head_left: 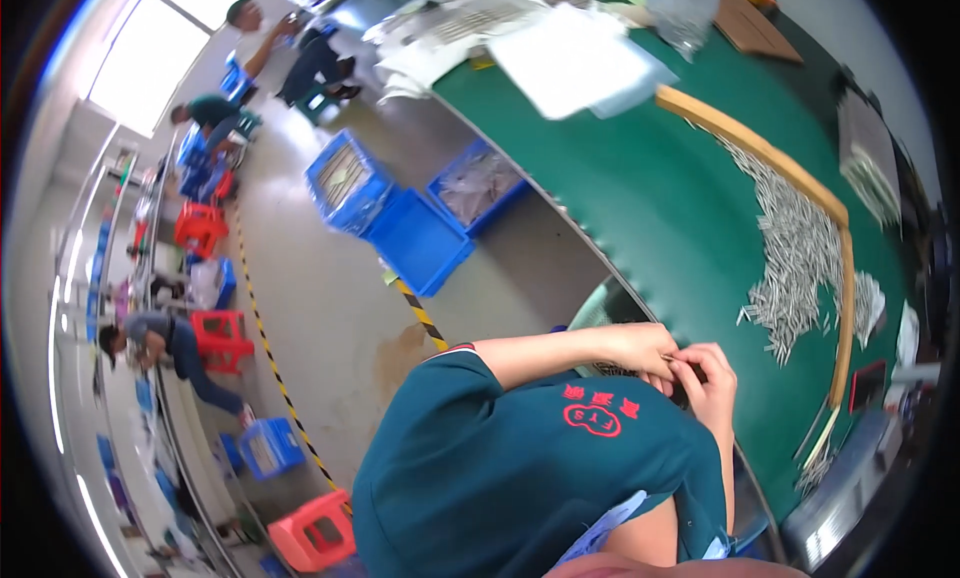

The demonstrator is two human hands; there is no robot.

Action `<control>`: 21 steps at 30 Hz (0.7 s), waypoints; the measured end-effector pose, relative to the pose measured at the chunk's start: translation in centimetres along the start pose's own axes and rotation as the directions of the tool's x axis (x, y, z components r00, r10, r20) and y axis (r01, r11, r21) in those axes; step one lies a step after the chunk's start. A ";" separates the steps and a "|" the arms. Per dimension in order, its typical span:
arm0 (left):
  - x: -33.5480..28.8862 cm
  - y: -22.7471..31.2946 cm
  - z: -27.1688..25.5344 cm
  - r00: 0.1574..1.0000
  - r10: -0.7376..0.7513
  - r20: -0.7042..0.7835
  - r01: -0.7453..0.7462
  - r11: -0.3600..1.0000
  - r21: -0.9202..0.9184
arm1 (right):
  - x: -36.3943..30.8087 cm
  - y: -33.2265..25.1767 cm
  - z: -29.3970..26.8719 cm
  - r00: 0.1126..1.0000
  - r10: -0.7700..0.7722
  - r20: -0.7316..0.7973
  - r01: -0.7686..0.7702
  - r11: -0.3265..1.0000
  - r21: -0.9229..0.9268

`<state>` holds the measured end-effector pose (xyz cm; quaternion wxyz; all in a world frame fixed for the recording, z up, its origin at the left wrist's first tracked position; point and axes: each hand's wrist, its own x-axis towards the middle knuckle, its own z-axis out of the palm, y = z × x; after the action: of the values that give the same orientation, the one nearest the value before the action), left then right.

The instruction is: Sorting and inspecting small metallic pins at a manufacturing workbench and placing them into a tray.

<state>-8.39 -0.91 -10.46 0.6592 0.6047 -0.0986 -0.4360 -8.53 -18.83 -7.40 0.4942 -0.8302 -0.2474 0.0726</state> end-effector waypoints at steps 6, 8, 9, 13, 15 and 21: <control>-1.6 -0.4 -0.2 0.994 0.097 -0.045 -0.104 0.976 -0.193 | 2.3 -0.1 -0.3 0.983 -0.014 0.180 -0.002 0.996 0.089; -2.1 0.0 -0.2 0.994 0.083 -0.071 -0.100 0.954 -0.283 | 3.1 0.8 -0.2 0.951 0.169 0.260 -0.245 0.923 0.298; -2.3 0.3 -0.2 0.992 0.111 -0.063 -0.126 0.938 -0.323 | 3.7 0.8 -0.6 0.918 0.226 0.326 -0.350 0.849 0.396; -4.3 1.0 -1.8 0.984 0.177 0.015 -0.167 0.950 -0.263 | 5.5 1.5 -1.0 0.837 0.296 0.460 -0.545 0.523 0.655; -9.2 3.0 -4.7 0.943 0.331 -0.029 -0.332 0.938 -0.100 | 5.7 2.0 -1.5 0.856 0.316 0.410 -0.516 0.467 0.718; -32.5 11.1 -8.0 0.251 0.930 0.268 -0.951 0.185 0.248 | 5.2 4.6 -2.4 0.885 0.339 0.319 -0.450 0.450 0.771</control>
<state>-17.56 26.07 10.28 0.6600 0.5136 -0.5440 0.0686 -1.57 -19.97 -9.52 0.7786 -0.5260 -0.0126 0.3419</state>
